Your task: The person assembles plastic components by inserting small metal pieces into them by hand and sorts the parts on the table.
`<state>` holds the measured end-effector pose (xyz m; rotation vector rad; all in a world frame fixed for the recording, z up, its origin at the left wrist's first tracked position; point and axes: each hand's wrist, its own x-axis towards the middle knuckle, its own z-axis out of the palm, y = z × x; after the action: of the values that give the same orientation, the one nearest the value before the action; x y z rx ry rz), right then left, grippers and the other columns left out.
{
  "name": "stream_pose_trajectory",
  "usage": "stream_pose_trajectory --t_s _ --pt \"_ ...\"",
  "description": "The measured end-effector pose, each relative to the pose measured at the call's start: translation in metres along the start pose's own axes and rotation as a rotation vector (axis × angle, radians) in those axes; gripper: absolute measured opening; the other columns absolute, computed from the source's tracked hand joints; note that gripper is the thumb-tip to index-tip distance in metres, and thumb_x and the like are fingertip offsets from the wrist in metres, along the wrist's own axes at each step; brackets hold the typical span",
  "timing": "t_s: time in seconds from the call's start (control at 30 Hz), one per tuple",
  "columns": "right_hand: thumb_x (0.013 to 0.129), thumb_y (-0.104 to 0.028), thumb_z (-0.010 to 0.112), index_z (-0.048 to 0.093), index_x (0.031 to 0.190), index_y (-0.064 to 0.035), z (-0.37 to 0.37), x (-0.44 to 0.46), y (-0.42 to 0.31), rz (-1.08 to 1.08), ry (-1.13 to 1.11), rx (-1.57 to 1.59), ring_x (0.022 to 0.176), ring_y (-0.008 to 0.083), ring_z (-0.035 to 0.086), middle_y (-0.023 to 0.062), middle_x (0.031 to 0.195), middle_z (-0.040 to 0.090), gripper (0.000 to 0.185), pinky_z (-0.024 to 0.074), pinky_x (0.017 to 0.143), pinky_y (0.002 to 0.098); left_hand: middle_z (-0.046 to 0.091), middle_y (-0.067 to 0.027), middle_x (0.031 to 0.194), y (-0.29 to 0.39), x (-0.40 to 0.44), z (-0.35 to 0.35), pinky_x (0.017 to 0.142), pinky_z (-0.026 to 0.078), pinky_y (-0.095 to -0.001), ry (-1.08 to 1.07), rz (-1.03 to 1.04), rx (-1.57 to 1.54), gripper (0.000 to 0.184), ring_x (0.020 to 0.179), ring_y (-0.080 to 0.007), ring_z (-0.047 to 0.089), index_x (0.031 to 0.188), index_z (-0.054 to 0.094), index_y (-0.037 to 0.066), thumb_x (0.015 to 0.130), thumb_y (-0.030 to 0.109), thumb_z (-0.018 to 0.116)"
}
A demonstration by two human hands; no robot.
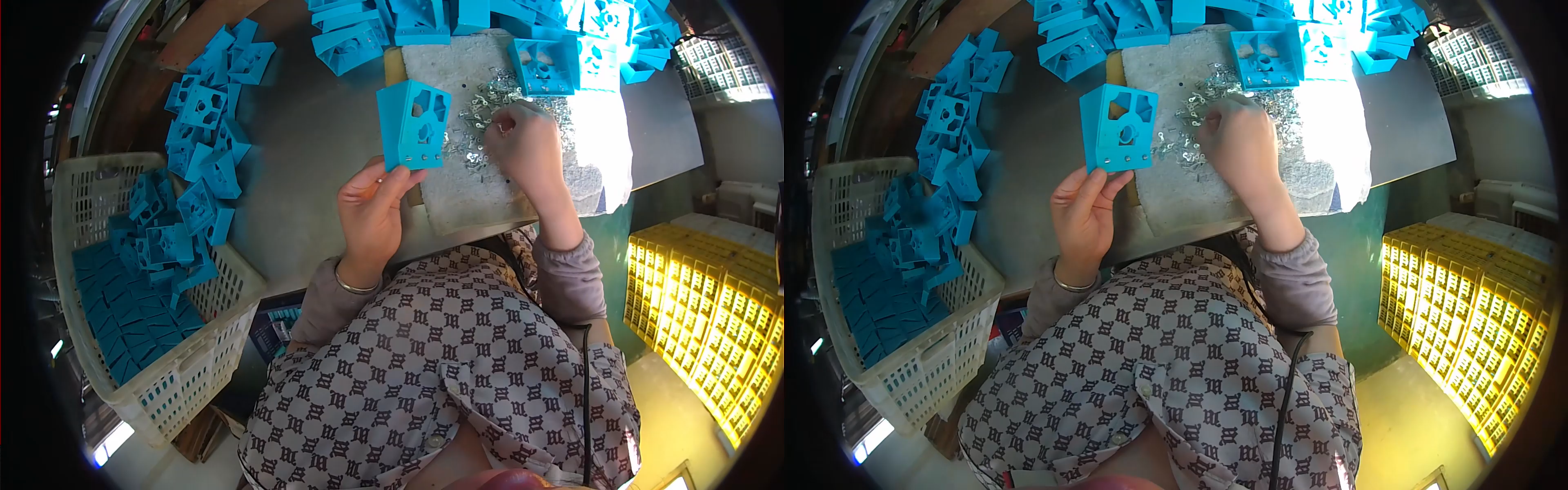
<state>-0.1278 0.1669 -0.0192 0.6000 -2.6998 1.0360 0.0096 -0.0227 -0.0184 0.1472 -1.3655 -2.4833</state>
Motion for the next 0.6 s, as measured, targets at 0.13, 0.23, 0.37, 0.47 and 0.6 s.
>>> stream_pose_trajectory --t_s 0.13,0.23,0.37,0.47,0.6 --pt "0.075 -0.001 0.074 0.072 0.083 -0.0011 -0.009 -0.016 -0.025 -0.011 -0.062 0.394 0.065 0.0168 0.064 0.0067 0.081 0.069 0.008 0.0504 0.059 0.0297 0.071 -0.0137 0.111 0.002 -0.003 0.009 0.097 0.059 -0.0411 -0.004 -0.05 -0.065 0.02 0.105 -0.023 0.07 0.116 0.07 -0.006 0.1 -0.001 0.06" --pt "0.077 0.006 0.075 0.072 0.087 -0.0003 -0.019 -0.026 -0.044 0.007 -0.139 0.627 0.069 0.0059 0.058 0.0003 0.082 0.065 0.012 0.0443 0.06 0.0208 0.071 -0.0132 0.111 0.001 -0.004 0.015 0.097 0.059 -0.0401 -0.02 -0.071 -0.07 0.018 0.103 -0.0217 0.07 0.114 0.071 -0.006 0.098 -0.002 0.063" --pt "0.076 0.004 0.076 0.072 0.086 -0.0027 -0.015 -0.031 -0.053 -0.134 -0.094 0.768 0.062 0.0061 0.05 0.0004 0.08 0.065 0.013 0.0395 0.055 0.022 0.072 -0.0158 0.116 -0.006 -0.006 0.011 0.097 0.059 -0.0414 -0.094 -0.021 -0.031 0.02 0.108 -0.0243 0.07 0.116 0.07 -0.005 0.1 -0.002 0.06" --pt "0.074 0.002 0.077 0.072 0.085 -0.0037 -0.013 -0.032 -0.053 -0.173 -0.064 0.792 0.058 0.0068 0.047 0.0009 0.079 0.066 0.013 0.038 0.052 0.0234 0.07 -0.009 0.105 -0.003 -0.007 0.018 0.09 0.054 -0.03 -0.046 -0.029 0.036 0.015 0.1 -0.0167 0.068 0.107 0.075 -0.004 0.093 -0.005 0.07" --pt "0.074 0.003 0.078 0.072 0.085 -0.0034 -0.018 -0.035 -0.054 -0.182 -0.05 0.785 0.058 0.0075 0.048 0.0018 0.079 0.066 0.014 0.0393 0.052 0.0239 0.068 -0.0078 0.107 -0.002 -0.009 0.019 0.088 0.052 -0.0281 -0.079 -0.003 0.066 0.016 0.1 -0.0154 0.067 0.106 0.075 -0.003 0.091 -0.005 0.073"
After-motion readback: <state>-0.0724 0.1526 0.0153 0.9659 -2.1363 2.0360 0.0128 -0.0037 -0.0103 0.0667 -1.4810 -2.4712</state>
